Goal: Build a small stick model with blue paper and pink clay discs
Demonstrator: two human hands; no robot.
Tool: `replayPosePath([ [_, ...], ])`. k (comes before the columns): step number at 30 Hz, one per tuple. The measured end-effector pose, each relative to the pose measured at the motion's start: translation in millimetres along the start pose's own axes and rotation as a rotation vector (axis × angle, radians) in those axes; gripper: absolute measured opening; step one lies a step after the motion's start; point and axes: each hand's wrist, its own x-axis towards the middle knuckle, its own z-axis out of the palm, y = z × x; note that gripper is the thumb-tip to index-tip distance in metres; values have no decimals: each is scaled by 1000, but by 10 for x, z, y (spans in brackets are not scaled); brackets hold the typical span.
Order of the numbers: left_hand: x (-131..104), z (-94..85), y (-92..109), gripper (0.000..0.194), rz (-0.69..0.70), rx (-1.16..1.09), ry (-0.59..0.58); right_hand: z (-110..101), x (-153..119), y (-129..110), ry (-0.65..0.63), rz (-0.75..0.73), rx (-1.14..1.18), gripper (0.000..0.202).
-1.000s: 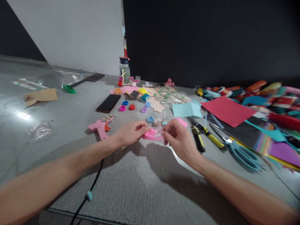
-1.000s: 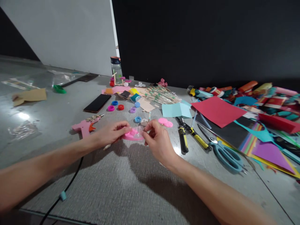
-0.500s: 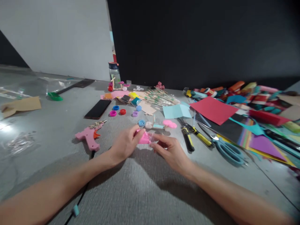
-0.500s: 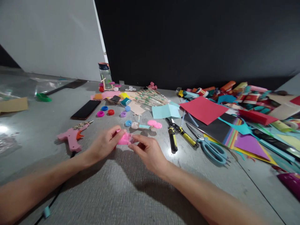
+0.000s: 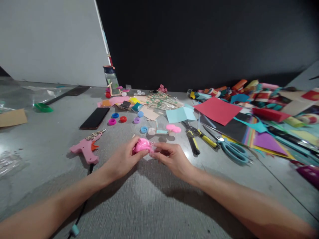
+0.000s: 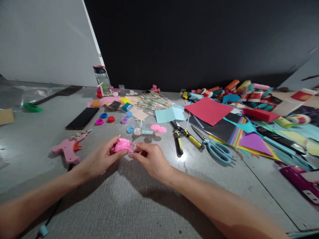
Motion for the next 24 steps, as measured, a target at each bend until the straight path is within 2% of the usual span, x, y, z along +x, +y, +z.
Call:
replayPosePath([
  [3, -14, 25, 2, 25, 3, -6, 26, 23, 13, 18, 9, -13, -19, 12],
  [5, -22, 47, -21, 22, -8, -108, 11, 32, 19, 28, 23, -14, -21, 16],
  [9, -28, 82, -66, 24, -65, -418, -107, 29, 9, 17, 41, 13, 25, 23],
  [12, -24, 85, -60, 24, -86, -574, -187, 9, 10, -4, 11, 39, 91, 22],
  [19, -25, 71, -29, 23, -95, -661, -244, -88, 91, 22, -98, 100, 215, 19],
  [24, -39, 54, -14, 24, -107, -664, -213, -111, 76, 2, -37, 106, 194, 22],
])
